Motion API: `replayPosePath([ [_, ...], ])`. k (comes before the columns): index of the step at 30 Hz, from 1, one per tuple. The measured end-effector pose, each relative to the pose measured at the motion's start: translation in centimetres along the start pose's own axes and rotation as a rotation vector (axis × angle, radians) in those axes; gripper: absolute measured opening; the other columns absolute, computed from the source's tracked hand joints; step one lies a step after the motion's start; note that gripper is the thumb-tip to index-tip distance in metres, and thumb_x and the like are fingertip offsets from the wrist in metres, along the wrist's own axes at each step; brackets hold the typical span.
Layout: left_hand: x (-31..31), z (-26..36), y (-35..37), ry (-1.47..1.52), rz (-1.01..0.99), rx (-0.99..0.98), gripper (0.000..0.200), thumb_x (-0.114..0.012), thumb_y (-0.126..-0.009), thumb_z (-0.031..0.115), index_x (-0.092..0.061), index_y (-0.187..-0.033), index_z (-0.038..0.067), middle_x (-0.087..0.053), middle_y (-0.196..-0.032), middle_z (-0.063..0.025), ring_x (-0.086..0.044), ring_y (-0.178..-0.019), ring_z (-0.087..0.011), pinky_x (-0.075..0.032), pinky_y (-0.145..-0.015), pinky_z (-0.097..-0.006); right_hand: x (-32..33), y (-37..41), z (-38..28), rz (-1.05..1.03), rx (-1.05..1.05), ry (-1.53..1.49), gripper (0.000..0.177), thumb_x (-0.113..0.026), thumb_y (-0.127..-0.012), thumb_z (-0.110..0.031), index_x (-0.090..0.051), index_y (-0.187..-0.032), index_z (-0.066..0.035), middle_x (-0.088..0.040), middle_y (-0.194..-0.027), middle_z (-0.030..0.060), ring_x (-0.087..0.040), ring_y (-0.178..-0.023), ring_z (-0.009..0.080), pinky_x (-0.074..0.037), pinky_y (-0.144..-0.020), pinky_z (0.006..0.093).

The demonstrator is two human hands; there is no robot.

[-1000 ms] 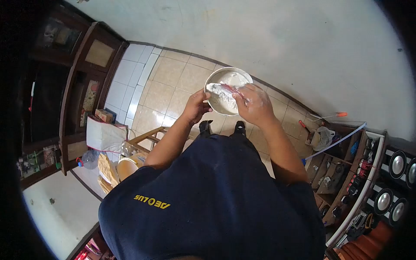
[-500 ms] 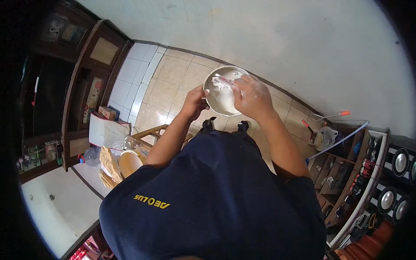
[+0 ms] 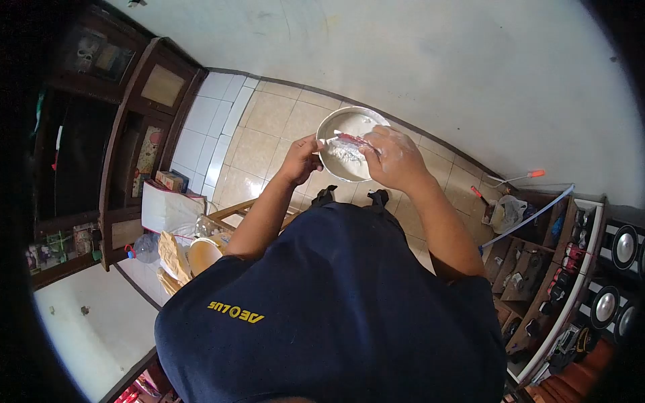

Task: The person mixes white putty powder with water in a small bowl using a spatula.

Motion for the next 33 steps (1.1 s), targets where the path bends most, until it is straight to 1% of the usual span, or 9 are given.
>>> replayPosePath([
  [5,-0.7,0.9,-0.8,-0.093,-0.06,-0.025,0.042,-0.065,-0.083,0.017,-0.06,-0.122,0.002,-0.061,-0.075,-0.0026,-0.053,-0.053,-0.0081,-0.045,-0.046,-0.021,-0.8,-0.6,1.5,-0.063,-0.055,0.039,0.013,-0.058,-0.081,-0.016,-0.062,-0.082,-0.003,-0.058,-0.079,0.016,-0.058,-0.077,0.0371,-0.046,-0.069,0.046],
  [11,-1.1,1.7,-1.9,-0.049,-0.065,-0.023,0.04,-0.065,-0.083,0.017,-0.061,-0.121,0.002,-0.062,-0.076,-0.0019,-0.054,-0.056,-0.0072,-0.045,-0.047,-0.0206,1.5,-1.7,1.8,0.077,-0.101,0.003,0.015,-0.058,-0.081,-0.018,-0.063,-0.082,-0.003,-0.058,-0.079,0.0156,-0.058,-0.077,0.0367,-0.047,-0.069,0.0456],
  [14,-1.6,2.1,-1.7,-0.037,-0.065,-0.013,0.039,-0.064,-0.084,0.017,-0.062,-0.119,0.002,-0.062,-0.075,-0.0015,-0.053,-0.055,-0.0072,-0.045,-0.047,-0.0209,2.4,-2.4,1.8,0.139,-0.109,0.088,0.016,-0.057,-0.082,-0.017,-0.063,-0.083,-0.003,-0.058,-0.079,0.0155,-0.058,-0.077,0.0366,-0.047,-0.07,0.0455],
  [17,-1.6,2.3,-2.6,-0.088,-0.084,-0.039,0.037,-0.063,-0.084,0.018,-0.063,-0.117,0.002,-0.061,-0.074,-0.0014,-0.053,-0.054,-0.0076,-0.045,-0.047,-0.0213,1.7,-2.7,2.5,0.172,-0.044,0.141,0.013,-0.06,-0.083,-0.014,-0.063,-0.084,-0.002,-0.056,-0.077,0.0168,-0.057,-0.073,0.0384,-0.045,-0.066,0.0457],
  [19,-1.0,2.5,-2.8,-0.11,-0.06,-0.034,0.035,-0.063,-0.084,0.018,-0.065,-0.115,0.002,-0.061,-0.073,-0.0013,-0.053,-0.053,-0.0079,-0.045,-0.047,-0.0217,0.7,-2.9,2.4,0.087,-0.04,0.04,0.013,-0.059,-0.083,-0.015,-0.062,-0.083,-0.002,-0.056,-0.077,0.0167,-0.056,-0.072,0.0384,-0.045,-0.066,0.0461],
  [23,-0.5,2.5,-3.2,-0.137,-0.05,-0.014,0.034,-0.062,-0.084,0.018,-0.065,-0.113,0.002,-0.062,-0.074,-0.0016,-0.053,-0.052,-0.0081,-0.045,-0.047,-0.0214,-0.5,-2.9,1.5,-0.041,-0.068,0.074,0.013,-0.056,-0.081,-0.014,-0.062,-0.082,-0.003,-0.057,-0.081,0.0149,-0.059,-0.077,0.0352,-0.048,-0.07,0.0445],
  [29,0.0,1.8,-3.2,-0.076,-0.011,-0.013,0.035,-0.063,-0.085,0.019,-0.064,-0.115,0.002,-0.062,-0.076,-0.0019,-0.054,-0.055,-0.0075,-0.047,-0.049,-0.021,-1.0,-2.5,0.9,-0.011,0.007,0.109,0.013,-0.056,-0.081,-0.013,-0.063,-0.086,-0.003,-0.056,-0.08,0.0139,-0.059,-0.078,0.034,-0.049,-0.069,0.0447],
  [31,-0.2,1.8,-3.1,-0.042,-0.005,-0.03,0.039,-0.064,-0.086,0.02,-0.061,-0.119,0.001,-0.062,-0.077,-0.0021,-0.056,-0.058,-0.0074,-0.049,-0.051,-0.0211,-0.2,-2.6,1.5,0.06,-0.093,0.112,0.016,-0.057,-0.079,-0.013,-0.063,-0.089,-0.002,-0.057,-0.083,0.0139,-0.06,-0.079,0.0337,-0.049,-0.069,0.0445],
  [33,-0.6,1.7,-3.0,-0.027,-0.018,-0.008,0.037,-0.064,-0.086,0.017,-0.059,-0.119,0.001,-0.063,-0.082,-0.0035,-0.06,-0.064,-0.0088,-0.053,-0.056,-0.0223,0.0,-3.3,1.7,0.131,-0.107,0.162,0.017,-0.057,-0.078,-0.012,-0.063,-0.091,-0.002,-0.057,-0.084,0.0139,-0.06,-0.079,0.0338,-0.05,-0.069,0.0443],
])
Point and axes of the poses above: each hand's wrist, its own y-axis away from the middle knuckle, its own x-axis out of the back of the hand, z = x × y, the point moved 8 cm from there along -y, towards the middle knuckle
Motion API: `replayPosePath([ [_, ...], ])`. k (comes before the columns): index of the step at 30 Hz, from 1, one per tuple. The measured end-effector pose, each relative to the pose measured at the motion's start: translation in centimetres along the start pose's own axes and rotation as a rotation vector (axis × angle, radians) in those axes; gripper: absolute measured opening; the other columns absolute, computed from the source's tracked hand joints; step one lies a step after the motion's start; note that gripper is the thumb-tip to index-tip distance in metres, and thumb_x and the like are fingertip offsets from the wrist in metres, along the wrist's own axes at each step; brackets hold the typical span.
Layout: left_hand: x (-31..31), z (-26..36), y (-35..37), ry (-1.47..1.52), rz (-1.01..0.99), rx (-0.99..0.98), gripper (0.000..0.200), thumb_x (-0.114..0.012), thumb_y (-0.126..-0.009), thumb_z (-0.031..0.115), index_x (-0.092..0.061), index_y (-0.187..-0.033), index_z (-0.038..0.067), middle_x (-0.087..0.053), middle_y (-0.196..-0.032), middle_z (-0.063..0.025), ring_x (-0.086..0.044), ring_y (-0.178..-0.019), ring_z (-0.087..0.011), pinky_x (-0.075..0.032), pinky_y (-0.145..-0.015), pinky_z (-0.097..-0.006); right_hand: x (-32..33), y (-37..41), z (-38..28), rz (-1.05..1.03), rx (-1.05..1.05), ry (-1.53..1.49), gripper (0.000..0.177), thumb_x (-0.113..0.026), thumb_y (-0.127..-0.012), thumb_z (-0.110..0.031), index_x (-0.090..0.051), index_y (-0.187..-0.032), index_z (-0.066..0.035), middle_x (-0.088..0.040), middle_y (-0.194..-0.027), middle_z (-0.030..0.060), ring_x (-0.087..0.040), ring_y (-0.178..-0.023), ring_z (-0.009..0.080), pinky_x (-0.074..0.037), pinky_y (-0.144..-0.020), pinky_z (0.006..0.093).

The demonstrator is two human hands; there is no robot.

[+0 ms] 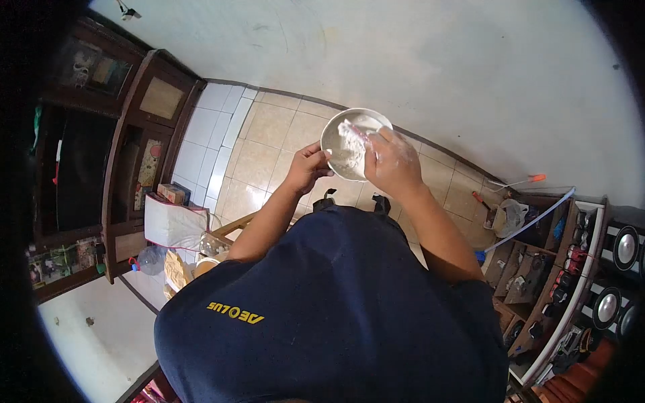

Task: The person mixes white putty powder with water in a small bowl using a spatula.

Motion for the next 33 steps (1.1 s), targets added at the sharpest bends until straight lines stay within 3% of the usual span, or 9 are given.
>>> replayPosePath([
  [2,-0.6,-0.3,-0.1,0.072,0.009,-0.003,0.036,-0.065,-0.085,0.011,-0.054,-0.117,0.0,-0.064,-0.088,-0.0057,-0.064,-0.073,-0.0126,-0.058,-0.063,-0.0259,0.0,-0.6,0.0,0.073,-0.025,0.044,0.019,-0.058,-0.078,-0.012,-0.064,-0.092,-0.002,-0.058,-0.086,0.0139,-0.06,-0.08,0.0339,-0.05,-0.069,0.0441],
  [3,-0.7,-0.9,-0.4,0.099,-0.002,0.03,0.043,-0.066,-0.082,0.004,-0.044,-0.118,0.0,-0.062,-0.099,-0.0096,-0.066,-0.082,-0.0193,-0.061,-0.07,-0.0321,0.0,-1.0,-0.1,0.097,-0.04,0.081,0.019,-0.058,-0.077,-0.012,-0.064,-0.092,-0.001,-0.058,-0.087,0.0139,-0.06,-0.081,0.034,-0.051,-0.07,0.0441],
  [6,-1.3,-1.9,-0.9,0.124,-0.021,0.029,0.037,-0.064,-0.081,0.001,-0.046,-0.113,0.002,-0.061,-0.1,-0.0101,-0.065,-0.089,-0.0231,-0.06,-0.076,-0.0383,-0.4,-1.6,-0.1,0.133,-0.066,0.128,0.02,-0.058,-0.077,-0.011,-0.064,-0.093,-0.002,-0.058,-0.088,0.0137,-0.061,-0.083,0.0343,-0.051,-0.071,0.044],
  [7,-1.4,-1.8,-0.9,0.139,-0.026,0.043,0.048,-0.063,-0.079,-0.003,-0.04,-0.121,0.004,-0.056,-0.112,-0.0145,-0.063,-0.096,-0.0255,-0.059,-0.079,-0.0394,-0.5,-1.7,-0.1,0.146,-0.076,0.136,0.02,-0.058,-0.077,-0.011,-0.064,-0.093,-0.002,-0.059,-0.088,0.0136,-0.061,-0.083,0.0343,-0.051,-0.071,0.044],
  [11,-2.0,-0.8,-0.4,0.178,0.019,0.065,0.067,-0.062,-0.077,-0.006,-0.029,-0.133,0.009,-0.047,-0.125,-0.0171,-0.058,-0.105,-0.0277,-0.057,-0.084,-0.0427,0.0,-2.2,0.1,0.187,-0.125,0.143,0.015,-0.053,-0.084,-0.013,-0.063,-0.089,-0.003,-0.057,-0.087,0.016,-0.058,-0.081,0.0377,-0.049,-0.07,0.047],
  [13,-2.9,-0.6,-0.3,0.208,-0.087,0.071,0.079,-0.058,-0.077,-0.007,-0.018,-0.141,0.017,-0.039,-0.134,-0.0155,-0.053,-0.114,-0.029,-0.053,-0.091,-0.0469,-0.4,-2.6,0.8,0.187,-0.194,0.158,0.017,-0.053,-0.084,-0.014,-0.064,-0.092,-0.004,-0.057,-0.088,0.0153,-0.059,-0.082,0.037,-0.049,-0.07,0.0465],
  [17,-4.4,-1.3,-0.9,0.33,-0.164,0.084,0.081,-0.056,-0.079,-0.007,-0.015,-0.143,0.022,-0.038,-0.136,-0.0119,-0.05,-0.119,-0.0287,-0.048,-0.096,-0.0491,-2.2,-3.1,0.6,0.229,-0.129,0.182,0.018,-0.054,-0.082,-0.012,-0.065,-0.094,-0.004,-0.057,-0.087,0.0147,-0.059,-0.083,0.0361,-0.049,-0.071,0.0465],
  [25,-3.6,-1.8,-1.4,0.306,-0.123,0.043,0.078,-0.058,-0.08,-0.006,-0.017,-0.141,0.022,-0.037,-0.137,-0.01,-0.048,-0.122,-0.0281,-0.048,-0.096,-0.0476,-3.5,-2.4,-0.9,0.026,-0.035,0.129,0.021,-0.059,-0.075,-0.008,-0.066,-0.094,-0.003,-0.059,-0.087,0.0116,-0.061,-0.084,0.032,-0.053,-0.07,0.043],
  [33,-4.4,-0.9,-0.3,0.261,-0.13,0.071,0.083,-0.059,-0.078,-0.009,-0.015,-0.14,0.023,-0.038,-0.135,-0.01,-0.049,-0.119,-0.0274,-0.05,-0.095,-0.0452,-1.9,-2.6,0.2,0.14,-0.048,0.186,0.017,-0.056,-0.082,-0.012,-0.065,-0.092,-0.002,-0.059,-0.088,0.0149,-0.06,-0.082,0.0354,-0.05,-0.07,0.0455],
])
Point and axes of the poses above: each hand's wrist, its own y-axis away from the middle knuckle, its own x-axis out of the back of the hand, z = x × y, the point moved 8 cm from there along -y, towards the middle knuckle
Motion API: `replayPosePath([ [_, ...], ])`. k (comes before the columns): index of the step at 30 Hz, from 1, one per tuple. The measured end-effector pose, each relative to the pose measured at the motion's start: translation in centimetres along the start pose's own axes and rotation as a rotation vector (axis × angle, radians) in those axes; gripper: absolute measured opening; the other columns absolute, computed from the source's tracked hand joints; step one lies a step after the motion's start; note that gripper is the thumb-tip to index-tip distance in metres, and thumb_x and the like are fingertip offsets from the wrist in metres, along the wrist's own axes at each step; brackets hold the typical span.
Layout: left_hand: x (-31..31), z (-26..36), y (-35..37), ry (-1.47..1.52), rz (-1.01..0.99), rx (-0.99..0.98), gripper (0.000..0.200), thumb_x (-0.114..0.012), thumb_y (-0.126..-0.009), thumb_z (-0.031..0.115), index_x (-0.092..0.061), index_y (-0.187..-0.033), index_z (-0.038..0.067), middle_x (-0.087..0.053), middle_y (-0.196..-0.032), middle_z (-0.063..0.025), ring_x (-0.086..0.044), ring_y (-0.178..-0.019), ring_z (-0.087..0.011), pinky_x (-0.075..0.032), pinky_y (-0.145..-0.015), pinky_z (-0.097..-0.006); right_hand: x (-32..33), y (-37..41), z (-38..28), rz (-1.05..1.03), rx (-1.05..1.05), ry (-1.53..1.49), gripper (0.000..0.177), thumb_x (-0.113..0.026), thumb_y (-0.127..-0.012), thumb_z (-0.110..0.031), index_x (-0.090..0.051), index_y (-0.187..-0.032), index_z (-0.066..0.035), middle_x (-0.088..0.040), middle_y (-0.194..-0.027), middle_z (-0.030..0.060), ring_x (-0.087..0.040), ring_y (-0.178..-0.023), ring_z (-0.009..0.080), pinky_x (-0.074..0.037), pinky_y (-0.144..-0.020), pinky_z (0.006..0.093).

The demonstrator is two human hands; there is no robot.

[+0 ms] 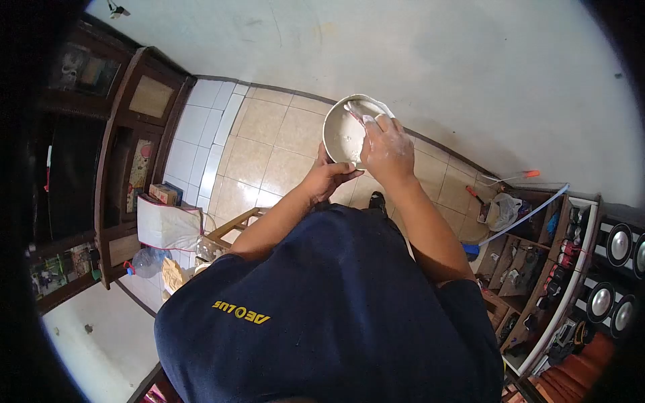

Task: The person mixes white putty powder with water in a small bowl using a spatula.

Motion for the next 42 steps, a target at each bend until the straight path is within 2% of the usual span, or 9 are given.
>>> replayPosePath([
  [5,0.2,-0.1,-0.2,0.0,-0.022,-0.01,0.074,-0.063,-0.077,-0.008,-0.02,-0.131,0.019,-0.038,-0.13,-0.0108,-0.053,-0.111,-0.0265,-0.055,-0.087,-0.0405,-1.1,0.7,0.6,-0.021,-0.062,-0.005,0.017,-0.057,-0.082,-0.013,-0.065,-0.092,-0.002,-0.058,-0.088,0.0147,-0.06,-0.082,0.0345,-0.05,-0.07,0.0445],
  [7,0.7,-0.3,-0.5,0.015,0.005,-0.027,0.078,-0.059,-0.077,-0.009,-0.019,-0.137,0.022,-0.038,-0.134,-0.0115,-0.049,-0.12,-0.0281,-0.049,-0.095,-0.0461,-1.4,1.6,-0.9,-0.101,0.019,-0.095,0.017,-0.057,-0.081,-0.013,-0.065,-0.093,-0.003,-0.058,-0.088,0.0144,-0.06,-0.082,0.0339,-0.051,-0.069,0.044],
  [12,1.0,-0.6,0.0,-0.004,0.015,-0.026,0.075,-0.059,-0.079,-0.009,-0.02,-0.135,0.021,-0.038,-0.134,-0.0118,-0.049,-0.12,-0.0294,-0.049,-0.096,-0.0453,-1.4,2.0,-0.9,-0.111,0.062,-0.135,0.016,-0.06,-0.077,-0.012,-0.065,-0.091,-0.006,-0.058,-0.089,0.0131,-0.061,-0.083,0.0336,-0.052,-0.068,0.0444],
  [15,0.4,-0.3,0.4,-0.006,0.009,-0.041,0.074,-0.059,-0.079,-0.009,-0.019,-0.135,0.02,-0.038,-0.133,-0.012,-0.049,-0.119,-0.0299,-0.049,-0.096,-0.0451,-1.2,1.3,0.1,-0.103,-0.015,-0.134,0.015,-0.059,-0.078,-0.012,-0.065,-0.091,-0.005,-0.057,-0.087,0.0144,-0.06,-0.082,0.0351,-0.051,-0.067,0.0455],
  [20,-0.7,0.6,0.7,0.022,0.038,-0.082,0.073,-0.059,-0.08,-0.008,-0.017,-0.133,0.019,-0.038,-0.132,-0.0118,-0.051,-0.117,-0.0291,-0.05,-0.096,-0.0444,0.4,0.6,-0.6,0.03,-0.029,-0.093,0.015,-0.057,-0.08,-0.012,-0.063,-0.089,-0.002,-0.057,-0.085,0.0157,-0.06,-0.08,0.0361,-0.05,-0.068,0.0462],
  [28,-0.6,0.1,1.0,0.022,0.029,-0.078,0.073,-0.058,-0.079,-0.008,-0.017,-0.133,0.02,-0.037,-0.132,-0.0114,-0.051,-0.117,-0.0285,-0.05,-0.095,-0.0455,0.1,-0.4,0.7,0.021,-0.115,0.084,0.018,-0.057,-0.078,-0.011,-0.065,-0.091,-0.003,-0.058,-0.087,0.015,-0.061,-0.082,0.0352,-0.051,-0.071,0.0451],
  [30,-0.6,0.2,0.9,0.032,0.04,-0.07,0.075,-0.058,-0.079,-0.008,-0.017,-0.135,0.02,-0.037,-0.133,-0.0111,-0.051,-0.117,-0.0283,-0.05,-0.095,-0.0459,-0.9,-0.3,0.4,0.004,-0.07,0.008,0.015,-0.054,-0.082,-0.013,-0.064,-0.089,-0.004,-0.058,-0.089,0.0164,-0.059,-0.081,0.0383,-0.049,-0.071,0.0472],
  [38,0.7,-0.5,0.9,0.047,0.048,-0.111,0.079,-0.059,-0.08,-0.006,-0.014,-0.138,0.021,-0.037,-0.133,-0.0112,-0.049,-0.119,-0.0295,-0.049,-0.096,-0.0471,-1.3,1.0,-2.1,-0.165,0.046,-0.112,0.02,-0.056,-0.079,-0.013,-0.066,-0.094,-0.003,-0.059,-0.087,0.0151,-0.061,-0.083,0.0354,-0.05,-0.073,0.0454],
  [42,0.8,0.0,1.7,0.012,0.021,-0.098,0.077,-0.061,-0.079,-0.005,-0.016,-0.136,0.021,-0.038,-0.132,-0.0127,-0.051,-0.117,-0.0297,-0.051,-0.094,-0.0463,0.4,0.4,0.2,-0.12,-0.083,-0.281,0.017,-0.056,-0.083,-0.017,-0.063,-0.088,-0.002,-0.057,-0.081,0.0198,-0.058,-0.076,0.0413,-0.047,-0.067,0.0491],
])
Point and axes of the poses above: each hand's wrist, its own y-axis away from the middle knuckle, its own x-axis out of the back of the hand, z = x × y, the point moved 8 cm from there along -y, towards the middle knuckle
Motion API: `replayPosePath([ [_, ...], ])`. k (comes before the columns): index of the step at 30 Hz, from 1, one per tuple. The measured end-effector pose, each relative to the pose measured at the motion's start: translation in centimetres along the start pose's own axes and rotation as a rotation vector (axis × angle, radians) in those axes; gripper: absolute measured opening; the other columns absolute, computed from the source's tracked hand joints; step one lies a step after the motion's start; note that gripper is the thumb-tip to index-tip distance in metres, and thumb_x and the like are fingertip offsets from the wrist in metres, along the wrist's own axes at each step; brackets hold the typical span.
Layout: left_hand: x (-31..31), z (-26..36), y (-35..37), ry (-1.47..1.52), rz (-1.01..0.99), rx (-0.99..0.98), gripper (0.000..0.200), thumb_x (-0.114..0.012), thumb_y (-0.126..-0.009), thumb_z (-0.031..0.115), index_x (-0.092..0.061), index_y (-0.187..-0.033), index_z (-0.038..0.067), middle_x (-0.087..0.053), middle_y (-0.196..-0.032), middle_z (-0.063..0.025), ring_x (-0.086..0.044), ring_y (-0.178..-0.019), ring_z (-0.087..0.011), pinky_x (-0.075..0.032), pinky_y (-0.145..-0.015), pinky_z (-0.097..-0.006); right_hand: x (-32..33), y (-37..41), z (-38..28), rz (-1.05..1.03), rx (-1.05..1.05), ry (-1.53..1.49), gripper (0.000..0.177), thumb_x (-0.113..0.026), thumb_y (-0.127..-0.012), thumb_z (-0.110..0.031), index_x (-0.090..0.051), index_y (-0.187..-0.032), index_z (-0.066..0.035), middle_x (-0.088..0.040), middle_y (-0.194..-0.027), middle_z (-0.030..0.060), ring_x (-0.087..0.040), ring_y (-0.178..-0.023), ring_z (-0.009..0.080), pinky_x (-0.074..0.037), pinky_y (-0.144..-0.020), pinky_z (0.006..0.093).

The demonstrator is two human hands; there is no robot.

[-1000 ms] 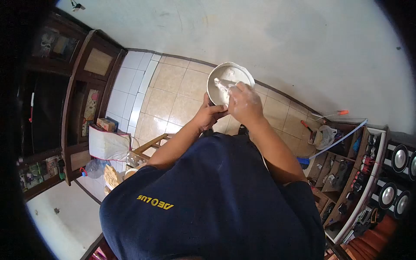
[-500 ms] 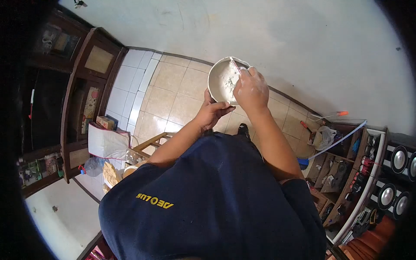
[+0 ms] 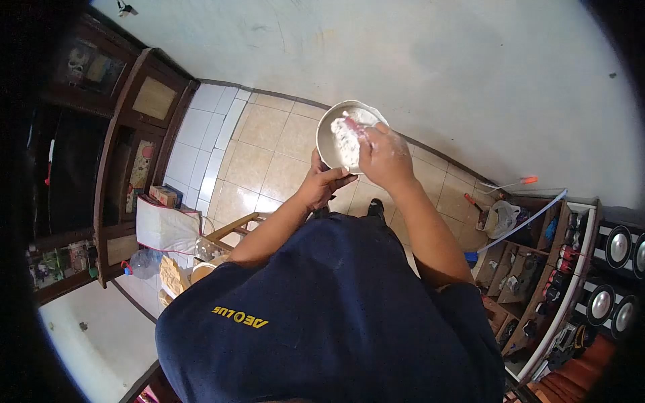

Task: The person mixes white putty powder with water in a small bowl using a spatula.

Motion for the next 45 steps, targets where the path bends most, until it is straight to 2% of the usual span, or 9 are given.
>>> replayPosePath([
  [7,-0.8,0.6,0.2,-0.047,-0.007,-0.023,0.078,-0.06,-0.079,-0.003,-0.015,-0.138,0.023,-0.038,-0.133,-0.0117,-0.052,-0.116,-0.0285,-0.052,-0.093,-0.0437,0.1,-0.8,0.4,0.165,-0.034,0.232,0.016,-0.055,-0.082,-0.015,-0.064,-0.088,-0.003,-0.058,-0.084,0.0191,-0.058,-0.078,0.0399,-0.048,-0.069,0.0485],
  [10,-0.4,0.9,0.1,-0.092,-0.009,-0.019,0.079,-0.059,-0.079,-0.003,-0.015,-0.14,0.023,-0.038,-0.133,-0.0113,-0.053,-0.115,-0.0279,-0.052,-0.093,-0.0439,-1.6,0.1,-1.6,0.075,0.127,0.142,0.015,-0.056,-0.081,-0.015,-0.065,-0.089,-0.005,-0.057,-0.087,0.0179,-0.058,-0.079,0.0381,-0.048,-0.069,0.0473],
  [17,0.8,0.5,0.6,-0.109,-0.036,0.014,0.079,-0.06,-0.079,-0.002,-0.016,-0.141,0.021,-0.04,-0.133,-0.0106,-0.052,-0.116,-0.0267,-0.053,-0.091,-0.0441,-1.5,1.7,-1.5,-0.081,0.229,-0.002,0.014,-0.057,-0.083,-0.015,-0.064,-0.086,-0.003,-0.057,-0.082,0.0163,-0.059,-0.073,0.037,-0.048,-0.067,0.0461],
  [20,0.8,0.8,0.8,-0.112,-0.061,0.015,0.08,-0.061,-0.079,-0.001,-0.016,-0.142,0.021,-0.04,-0.133,-0.0105,-0.052,-0.116,-0.0268,-0.055,-0.088,-0.0432,0.2,1.2,-0.7,-0.156,0.097,0.0,0.015,-0.058,-0.081,-0.015,-0.064,-0.088,-0.002,-0.058,-0.082,0.0154,-0.06,-0.078,0.0342,-0.049,-0.071,0.0444],
  [27,0.6,2.6,1.1,-0.219,-0.063,0.022,0.083,-0.062,-0.079,-0.003,-0.017,-0.144,0.022,-0.041,-0.133,-0.0098,-0.053,-0.113,-0.0235,-0.06,-0.075,-0.0365,1.4,-1.1,-1.1,0.028,0.08,0.152,0.014,-0.057,-0.08,-0.012,-0.065,-0.087,-0.003,-0.057,-0.082,0.0138,-0.059,-0.078,0.0333,-0.05,-0.071,0.0441],
  [31,1.7,4.1,0.4,-0.232,-0.059,0.003,0.082,-0.061,-0.079,-0.002,-0.016,-0.144,0.02,-0.044,-0.13,-0.0109,-0.055,-0.109,-0.0234,-0.06,-0.072,-0.0362,-1.0,-0.1,-3.5,-0.032,0.348,0.123,0.008,-0.058,-0.08,-0.011,-0.064,-0.083,-0.006,-0.056,-0.081,0.0128,-0.058,-0.077,0.033,-0.049,-0.066,0.0441],
  [33,2.7,4.4,-0.1,-0.183,-0.05,0.01,0.082,-0.062,-0.079,0.0,-0.016,-0.145,0.019,-0.048,-0.126,-0.0119,-0.058,-0.105,-0.0237,-0.061,-0.071,-0.0363,-2.6,0.5,-4.8,-0.203,0.427,0.093,0.008,-0.059,-0.08,-0.009,-0.064,-0.084,-0.006,-0.055,-0.079,0.0123,-0.057,-0.076,0.0322,-0.048,-0.065,0.0434],
  [41,3.1,7.5,0.0,-0.25,-0.071,-0.03,0.085,-0.066,-0.077,0.002,-0.017,-0.146,0.015,-0.051,-0.122,-0.0132,-0.062,-0.096,-0.0237,-0.061,-0.065,-0.0343,1.2,-4.1,-4.5,-0.074,0.247,0.061,0.011,-0.058,-0.081,-0.013,-0.065,-0.081,-0.005,-0.057,-0.079,0.0124,-0.059,-0.079,0.0328,-0.049,-0.07,0.0435],
  [45,3.7,8.8,-0.3,-0.302,-0.121,-0.024,0.085,-0.067,-0.077,0.003,-0.019,-0.146,0.014,-0.055,-0.118,-0.0124,-0.063,-0.09,-0.0224,-0.061,-0.061,-0.0328,-1.9,-5.2,-5.4,-0.054,0.408,0.08,0.01,-0.058,-0.081,-0.013,-0.064,-0.081,-0.005,-0.057,-0.081,0.0125,-0.059,-0.082,0.0327,-0.049,-0.072,0.043],
])
Point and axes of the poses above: each hand's wrist, its own y-axis away from the middle knuckle, its own x-axis out of the back of the hand, z = x × y, the point moved 8 cm from there along -y, towards the middle knuckle
